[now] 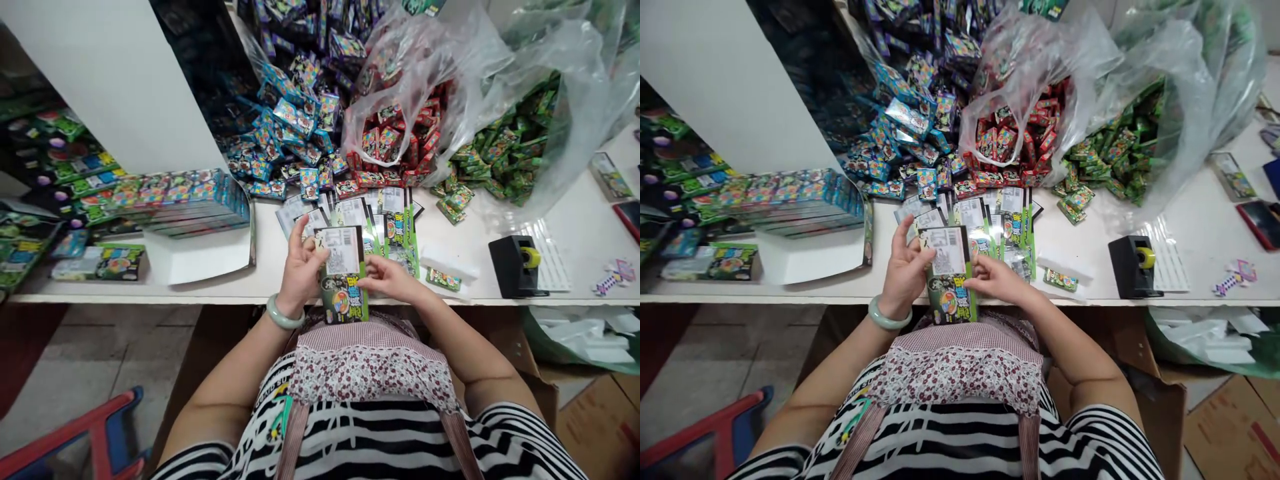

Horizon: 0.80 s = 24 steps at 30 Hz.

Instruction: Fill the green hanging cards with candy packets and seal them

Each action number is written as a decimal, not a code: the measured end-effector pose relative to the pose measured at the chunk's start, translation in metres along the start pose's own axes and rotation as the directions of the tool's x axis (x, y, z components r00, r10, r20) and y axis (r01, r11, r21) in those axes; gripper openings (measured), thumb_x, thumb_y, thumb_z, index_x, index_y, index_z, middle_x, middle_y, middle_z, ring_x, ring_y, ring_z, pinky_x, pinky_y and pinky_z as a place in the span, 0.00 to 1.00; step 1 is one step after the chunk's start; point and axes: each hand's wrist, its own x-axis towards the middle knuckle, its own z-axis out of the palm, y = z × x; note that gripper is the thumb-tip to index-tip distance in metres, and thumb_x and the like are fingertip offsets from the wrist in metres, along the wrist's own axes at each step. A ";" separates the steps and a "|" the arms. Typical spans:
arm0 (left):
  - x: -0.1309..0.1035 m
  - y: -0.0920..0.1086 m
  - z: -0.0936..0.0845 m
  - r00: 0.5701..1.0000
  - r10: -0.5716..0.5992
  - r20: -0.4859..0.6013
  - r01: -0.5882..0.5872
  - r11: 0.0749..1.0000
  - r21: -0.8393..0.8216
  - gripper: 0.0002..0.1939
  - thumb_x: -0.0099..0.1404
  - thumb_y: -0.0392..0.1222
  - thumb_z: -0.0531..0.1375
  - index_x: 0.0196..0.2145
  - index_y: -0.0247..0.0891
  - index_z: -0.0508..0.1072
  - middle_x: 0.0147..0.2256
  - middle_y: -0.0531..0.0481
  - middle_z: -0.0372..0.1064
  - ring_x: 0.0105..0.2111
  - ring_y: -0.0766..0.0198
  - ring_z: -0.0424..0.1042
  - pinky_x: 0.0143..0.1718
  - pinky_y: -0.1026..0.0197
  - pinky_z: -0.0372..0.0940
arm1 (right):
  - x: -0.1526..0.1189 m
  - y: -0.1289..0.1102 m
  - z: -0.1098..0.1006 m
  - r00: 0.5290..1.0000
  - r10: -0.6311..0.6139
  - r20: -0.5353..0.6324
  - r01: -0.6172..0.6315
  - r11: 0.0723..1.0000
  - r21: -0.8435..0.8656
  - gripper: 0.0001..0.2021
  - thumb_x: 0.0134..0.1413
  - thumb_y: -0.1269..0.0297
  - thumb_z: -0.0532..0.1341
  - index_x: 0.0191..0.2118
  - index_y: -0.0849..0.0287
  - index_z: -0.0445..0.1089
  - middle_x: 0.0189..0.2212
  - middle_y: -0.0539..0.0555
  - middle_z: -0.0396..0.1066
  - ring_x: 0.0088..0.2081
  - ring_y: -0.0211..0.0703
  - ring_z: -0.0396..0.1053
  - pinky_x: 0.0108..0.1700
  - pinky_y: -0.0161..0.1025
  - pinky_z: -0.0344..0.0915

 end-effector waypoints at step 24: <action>0.000 0.074 -0.011 0.990 0.020 0.141 -0.053 0.970 0.237 0.15 0.61 0.46 0.68 0.45 0.40 0.78 0.33 0.46 0.79 0.33 0.63 0.77 0.31 0.63 0.70 | 0.012 -0.075 0.002 0.947 -0.275 -0.168 0.253 0.957 -0.142 0.10 0.54 0.60 0.65 0.41 0.52 0.66 0.33 0.49 0.68 0.36 0.37 0.68 0.32 0.36 0.66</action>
